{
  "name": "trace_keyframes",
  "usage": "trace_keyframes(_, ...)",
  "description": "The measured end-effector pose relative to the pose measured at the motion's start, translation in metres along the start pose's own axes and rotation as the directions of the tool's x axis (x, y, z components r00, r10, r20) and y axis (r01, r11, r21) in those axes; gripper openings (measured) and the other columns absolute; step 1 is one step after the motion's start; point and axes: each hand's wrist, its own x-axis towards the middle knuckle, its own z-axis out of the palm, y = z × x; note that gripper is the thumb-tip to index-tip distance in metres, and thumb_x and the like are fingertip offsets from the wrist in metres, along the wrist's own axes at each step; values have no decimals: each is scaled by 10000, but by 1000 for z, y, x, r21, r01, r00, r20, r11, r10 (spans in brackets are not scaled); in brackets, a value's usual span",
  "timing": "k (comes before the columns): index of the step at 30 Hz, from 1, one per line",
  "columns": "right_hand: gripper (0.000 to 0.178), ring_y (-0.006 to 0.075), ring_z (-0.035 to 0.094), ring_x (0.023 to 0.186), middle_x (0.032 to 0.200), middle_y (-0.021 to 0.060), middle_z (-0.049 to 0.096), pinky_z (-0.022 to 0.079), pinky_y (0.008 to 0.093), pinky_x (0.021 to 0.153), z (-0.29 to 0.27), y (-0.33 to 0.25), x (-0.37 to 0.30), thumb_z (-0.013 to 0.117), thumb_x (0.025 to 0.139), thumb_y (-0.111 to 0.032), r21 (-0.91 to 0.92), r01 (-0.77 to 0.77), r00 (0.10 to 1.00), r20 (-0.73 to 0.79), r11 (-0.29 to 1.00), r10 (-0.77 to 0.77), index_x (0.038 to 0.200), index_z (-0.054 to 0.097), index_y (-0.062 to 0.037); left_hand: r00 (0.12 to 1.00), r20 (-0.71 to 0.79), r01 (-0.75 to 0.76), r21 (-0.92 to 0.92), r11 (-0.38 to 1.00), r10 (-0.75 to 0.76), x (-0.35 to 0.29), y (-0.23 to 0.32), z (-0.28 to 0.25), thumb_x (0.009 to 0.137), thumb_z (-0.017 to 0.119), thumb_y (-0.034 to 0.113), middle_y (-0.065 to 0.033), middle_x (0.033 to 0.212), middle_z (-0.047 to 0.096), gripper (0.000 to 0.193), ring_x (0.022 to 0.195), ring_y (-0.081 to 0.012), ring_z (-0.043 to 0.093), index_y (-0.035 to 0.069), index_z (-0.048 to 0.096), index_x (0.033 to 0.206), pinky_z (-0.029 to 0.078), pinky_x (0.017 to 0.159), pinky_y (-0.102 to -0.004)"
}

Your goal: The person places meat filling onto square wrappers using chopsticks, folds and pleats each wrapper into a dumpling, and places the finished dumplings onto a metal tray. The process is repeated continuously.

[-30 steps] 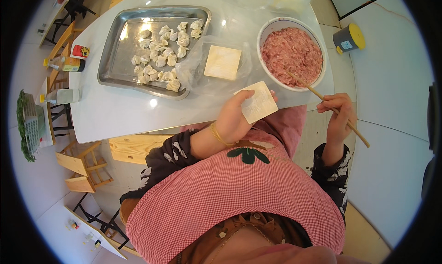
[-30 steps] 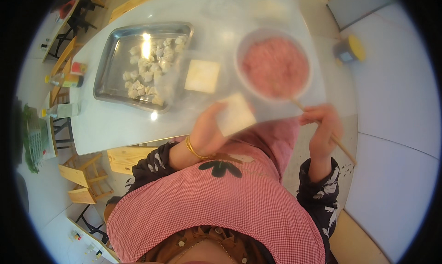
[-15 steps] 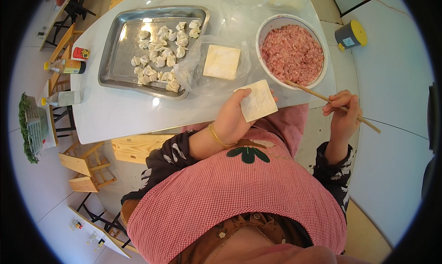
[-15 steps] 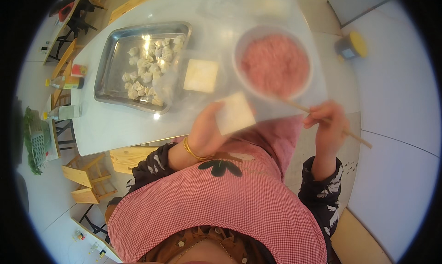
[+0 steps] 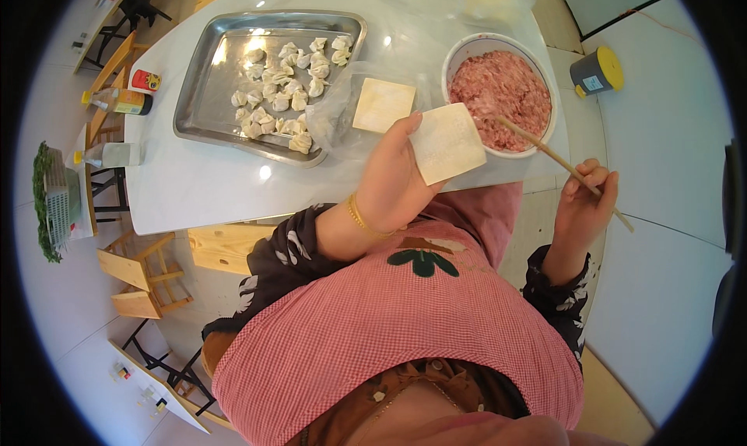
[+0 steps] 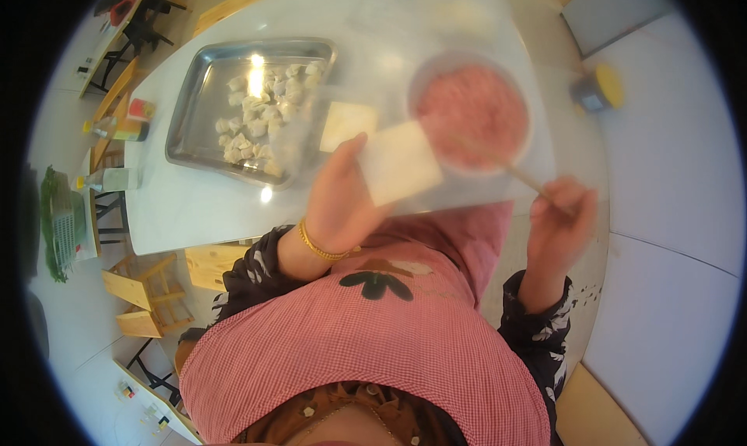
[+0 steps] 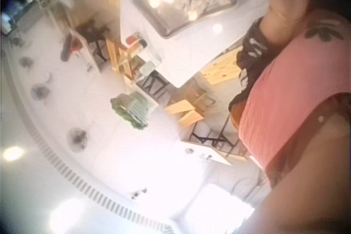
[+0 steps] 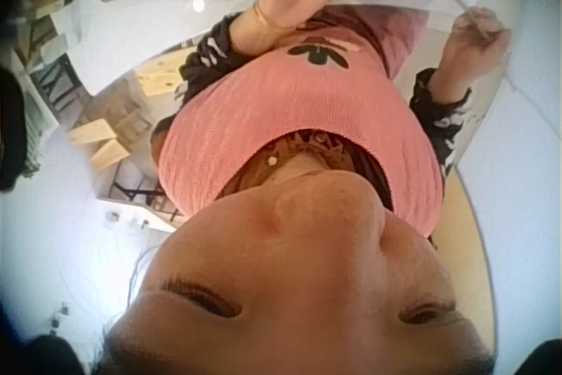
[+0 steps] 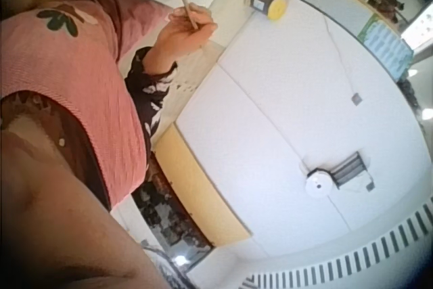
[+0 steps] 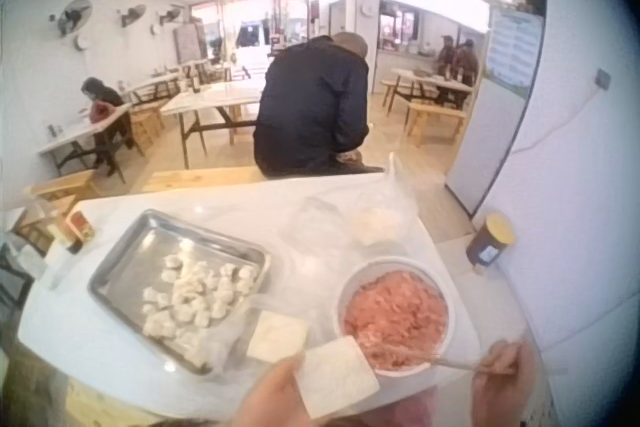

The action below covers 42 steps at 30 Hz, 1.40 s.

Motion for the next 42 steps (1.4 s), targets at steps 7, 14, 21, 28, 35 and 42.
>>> trace_keyframes(7, 126, 220, 627, 818, 923, 154, 586, 520, 308, 726, 19, -9, -19, 503, 915, -63, -372, 122, 917, 398, 920, 39, 926, 579, 37, 996, 69, -54, -63, 997, 59, 6, 8, 3, 1007, 289, 333, -155, 1304, 509, 500, 1231, -285, 481, -43, 401, 1318, 354, 1078, -417)
trace_keyframes(14, 76, 226, 632, 807, 933, 159, 590, 524, 338, 725, 4, -25, -15, 521, 888, -25, -430, 306, 811, 585, 849, 4, 926, 576, 11, 993, 109, -27, -147, 989, 44, 10, 12, -6, 1003, 303, 325, -174, 1325, 480, 504, 1241, -304, 468, -50, 358, 1336, 342, 1090, -434)
trace_keyframes(21, 136, 212, 613, 660, 868, 162, 605, 517, 321, 635, -7, -23, 0, 445, 898, -34, -403, 157, 953, 300, 902, -32, 849, 563, 15, 994, 25, -105, -117, 988, 109, 13, 19, -15, 992, 334, 304, -187, 1338, 465, 486, 1247, -321, 463, -47, 359, 1326, 349, 1084, -442)
trace_keyframes(28, 187, 214, 641, 662, 829, 155, 613, 553, 312, 634, -1, -8, -7, 356, 864, 38, -526, 10, 969, 215, 850, 122, 804, 532, 29, 993, -60, -104, -37, 994, 102, 4, 16, -22, 993, 314, 283, -224, 1319, 479, 492, 1237, -347, 480, -66, 341, 1338, 380, 1063, -432)
trace_keyframes(35, 200, 219, 640, 634, 811, 161, 612, 550, 324, 611, -5, -15, -16, 328, 829, 51, -509, 16, 975, 198, 861, 99, 764, 515, 21, 994, -65, 86, -61, 994, -90, 3, -17, -42, 1006, 285, 293, -216, 1254, 528, 493, 1169, -327, 529, -84, 384, 1308, 412, 1027, -413)
trace_keyframes(42, 183, 214, 629, 637, 832, 163, 609, 542, 313, 615, -6, -12, -27, 360, 838, 45, -359, 97, 958, 286, 928, 11, 779, 532, 24, 984, 107, 161, -164, 973, -144, 20, -28, -51, 1010, 273, 319, -191, 1220, 550, 493, 1133, -303, 548, -63, 430, 1280, 420, 1015, -414)
